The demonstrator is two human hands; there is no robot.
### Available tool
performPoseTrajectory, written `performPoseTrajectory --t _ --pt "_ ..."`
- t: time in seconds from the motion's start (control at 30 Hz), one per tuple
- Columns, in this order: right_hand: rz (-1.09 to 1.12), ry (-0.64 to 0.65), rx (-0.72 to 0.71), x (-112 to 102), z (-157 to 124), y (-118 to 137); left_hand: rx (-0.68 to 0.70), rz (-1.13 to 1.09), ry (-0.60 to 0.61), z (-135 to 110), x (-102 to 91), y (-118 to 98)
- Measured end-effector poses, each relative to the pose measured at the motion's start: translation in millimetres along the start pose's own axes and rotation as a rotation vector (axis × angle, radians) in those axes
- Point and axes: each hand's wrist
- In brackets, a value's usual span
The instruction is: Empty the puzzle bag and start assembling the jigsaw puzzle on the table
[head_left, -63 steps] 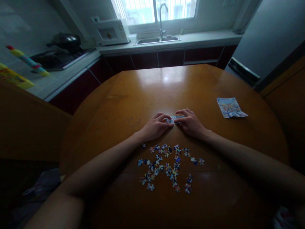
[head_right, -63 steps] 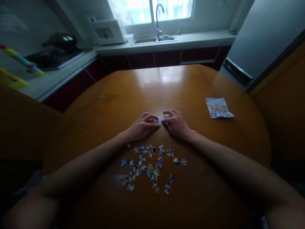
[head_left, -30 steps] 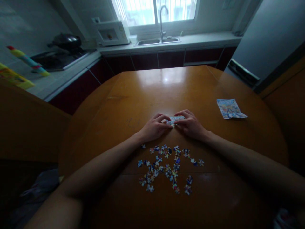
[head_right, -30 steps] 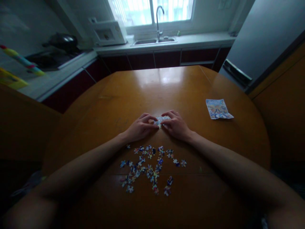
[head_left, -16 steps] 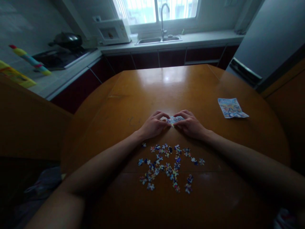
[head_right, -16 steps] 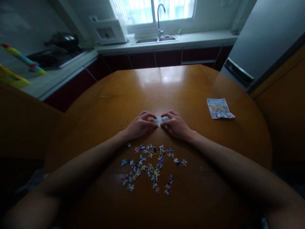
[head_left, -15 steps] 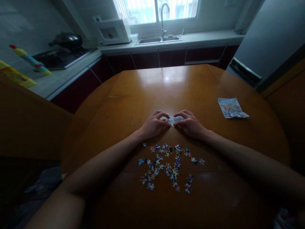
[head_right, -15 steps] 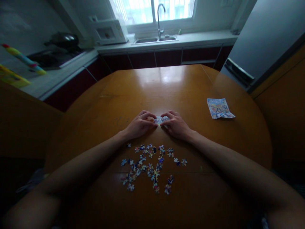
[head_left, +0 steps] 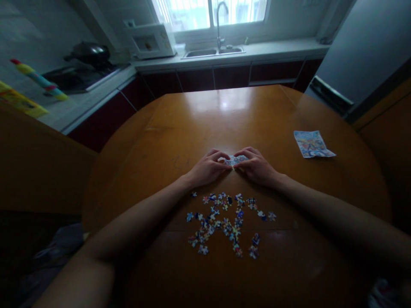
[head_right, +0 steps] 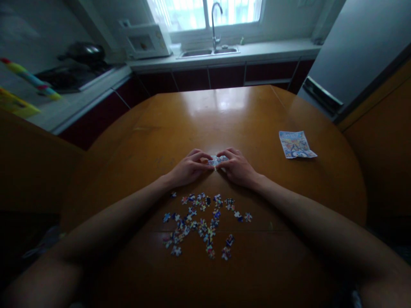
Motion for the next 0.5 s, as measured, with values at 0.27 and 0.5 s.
performPoseTrajectory --t 0.27,0.5 --pt "0.006 0.003 0.011 -0.2 0.4 1.3 0.028 -0.005 0.017 -0.1 -0.6 -0.1" --pt "0.035 0.003 0.021 -0.3 0.8 2.0 0.033 -0.015 0.029 0.1 0.2 -0.4"
Point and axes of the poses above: each hand's wrist, its own z-axis towards the middle knuckle, its own x-axis out of the palm, y = z × x, and after that the axes turned 8 degrees about z, right-handed
